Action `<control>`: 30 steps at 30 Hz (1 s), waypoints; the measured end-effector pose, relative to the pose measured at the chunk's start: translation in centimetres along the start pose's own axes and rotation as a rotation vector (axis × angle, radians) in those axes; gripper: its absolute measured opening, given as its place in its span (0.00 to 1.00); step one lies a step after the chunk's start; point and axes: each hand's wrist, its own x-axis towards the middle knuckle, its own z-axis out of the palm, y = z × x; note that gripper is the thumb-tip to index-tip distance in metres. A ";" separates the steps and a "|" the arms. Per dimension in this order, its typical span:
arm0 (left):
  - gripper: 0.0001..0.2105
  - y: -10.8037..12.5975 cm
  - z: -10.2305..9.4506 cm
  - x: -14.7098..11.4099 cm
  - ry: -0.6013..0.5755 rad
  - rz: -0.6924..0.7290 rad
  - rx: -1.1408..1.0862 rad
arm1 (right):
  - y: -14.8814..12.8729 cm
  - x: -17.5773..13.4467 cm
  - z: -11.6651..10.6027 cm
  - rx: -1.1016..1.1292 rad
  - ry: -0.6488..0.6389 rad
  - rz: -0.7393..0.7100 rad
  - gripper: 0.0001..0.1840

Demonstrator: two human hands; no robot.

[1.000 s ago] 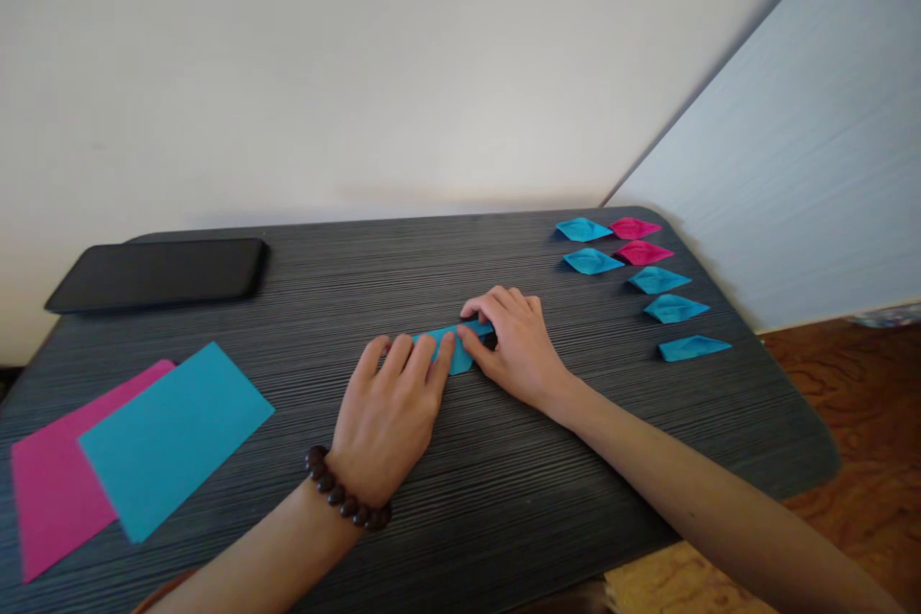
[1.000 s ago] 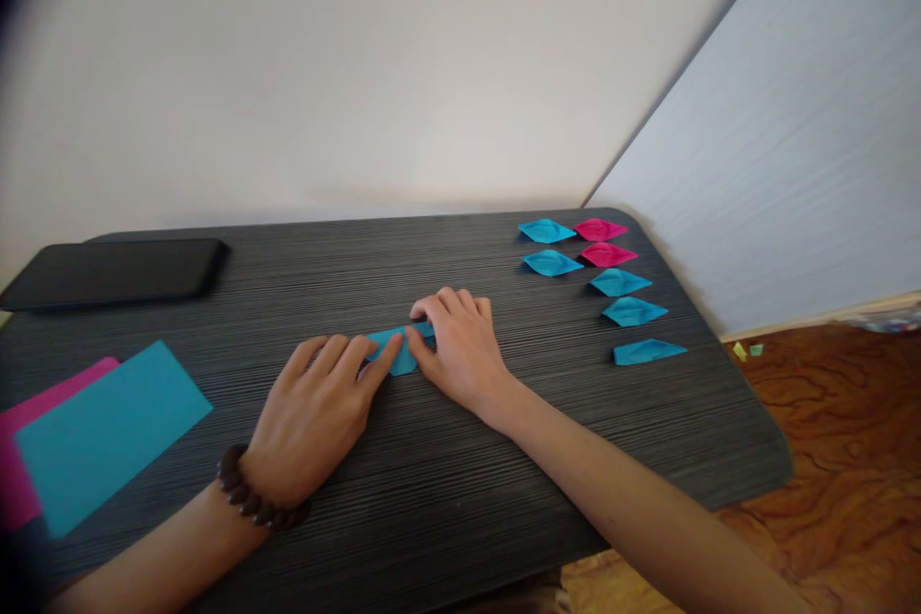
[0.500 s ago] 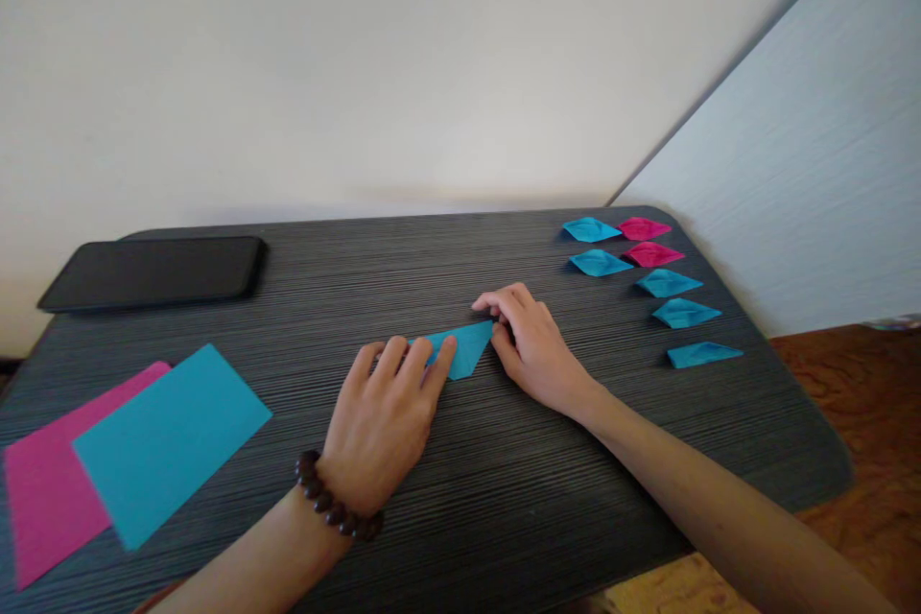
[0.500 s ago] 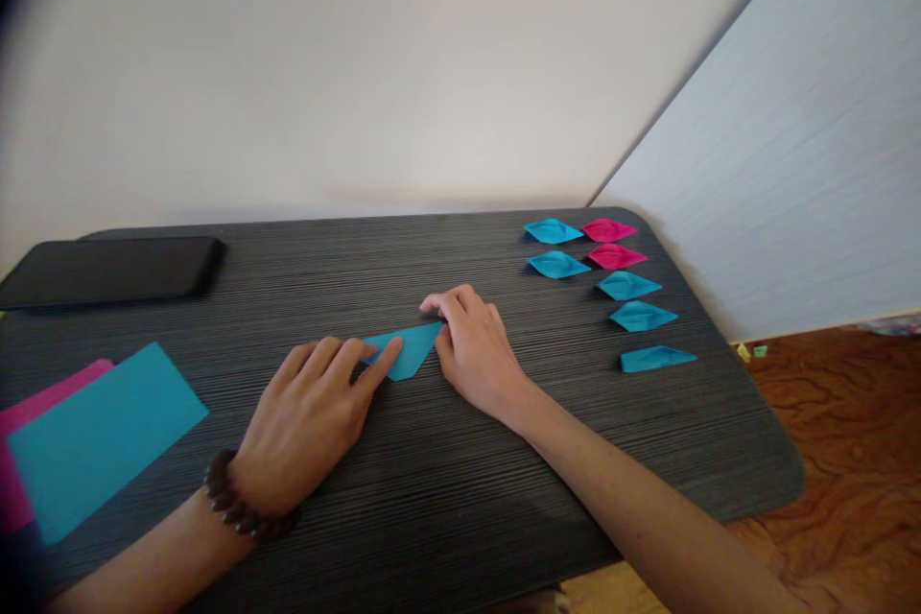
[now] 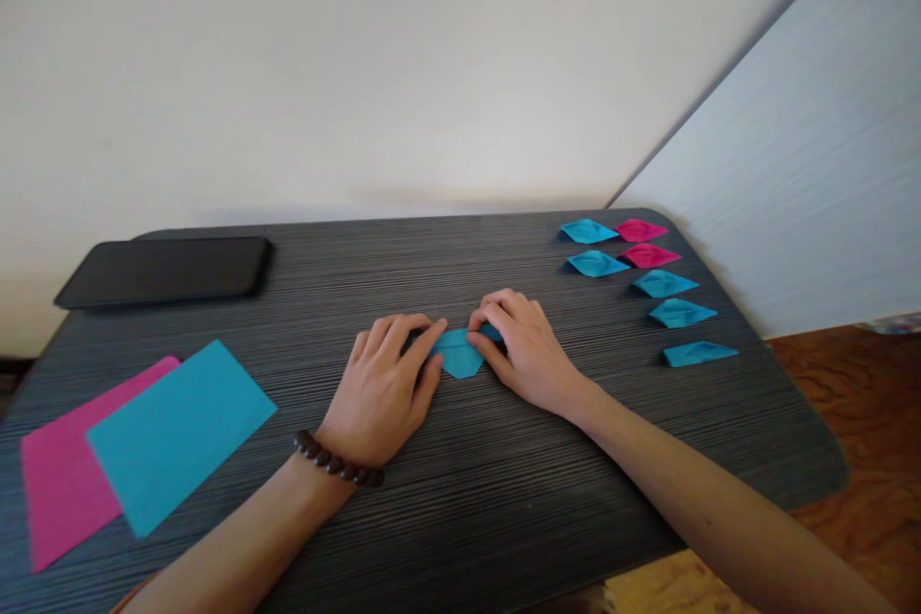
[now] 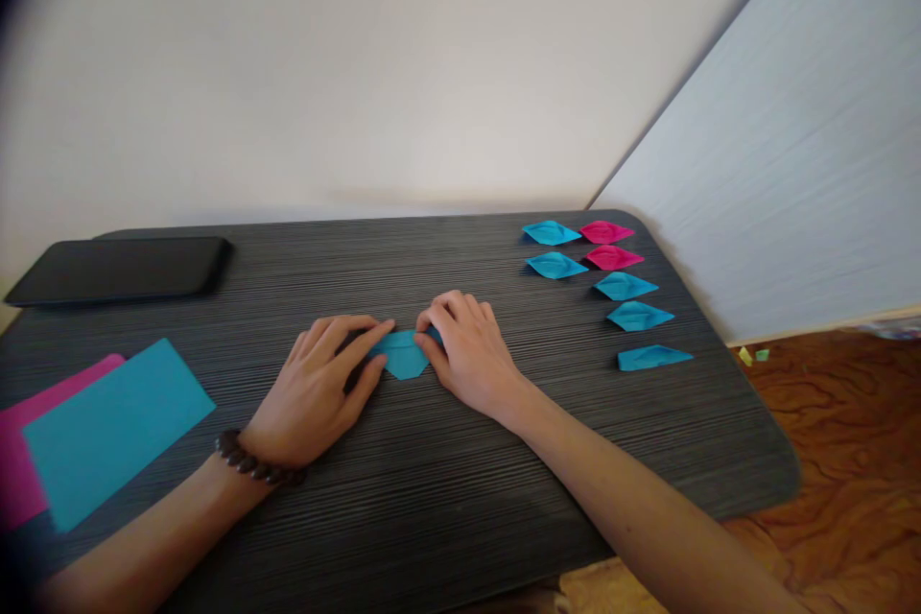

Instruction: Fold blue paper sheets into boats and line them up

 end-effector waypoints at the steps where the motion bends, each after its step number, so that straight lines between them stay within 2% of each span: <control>1: 0.16 -0.1 0.1 0.1 0.012 -0.022 -0.013 | 0.0 0.0 0.0 -0.002 -0.005 -0.006 0.06; 7: 0.13 -0.9 0.4 0.4 0.045 -0.038 -0.094 | 0.1 -0.1 -0.1 0.027 -0.007 -0.026 0.10; 14: 0.12 -1.1 0.4 0.7 0.059 -0.077 -0.230 | 0.0 0.0 0.0 0.033 0.022 -0.094 0.08; 17: 0.17 -1.2 0.0 0.9 0.041 -0.146 -0.440 | -0.3 -0.1 -0.1 0.057 0.114 -0.148 0.07; 21: 0.24 -1.1 -0.8 0.9 -0.025 -0.322 -0.858 | -0.7 -0.2 -0.3 0.138 0.240 -0.221 0.04; 25: 0.19 -0.7 -1.3 0.9 -0.113 -0.460 -1.127 | -0.6 -0.2 0.0 0.325 0.202 -0.263 0.04; 30: 0.11 -0.7 -1.5 1.1 -0.113 -0.502 -1.309 | -0.4 0.0 0.1 0.488 0.143 -0.315 0.04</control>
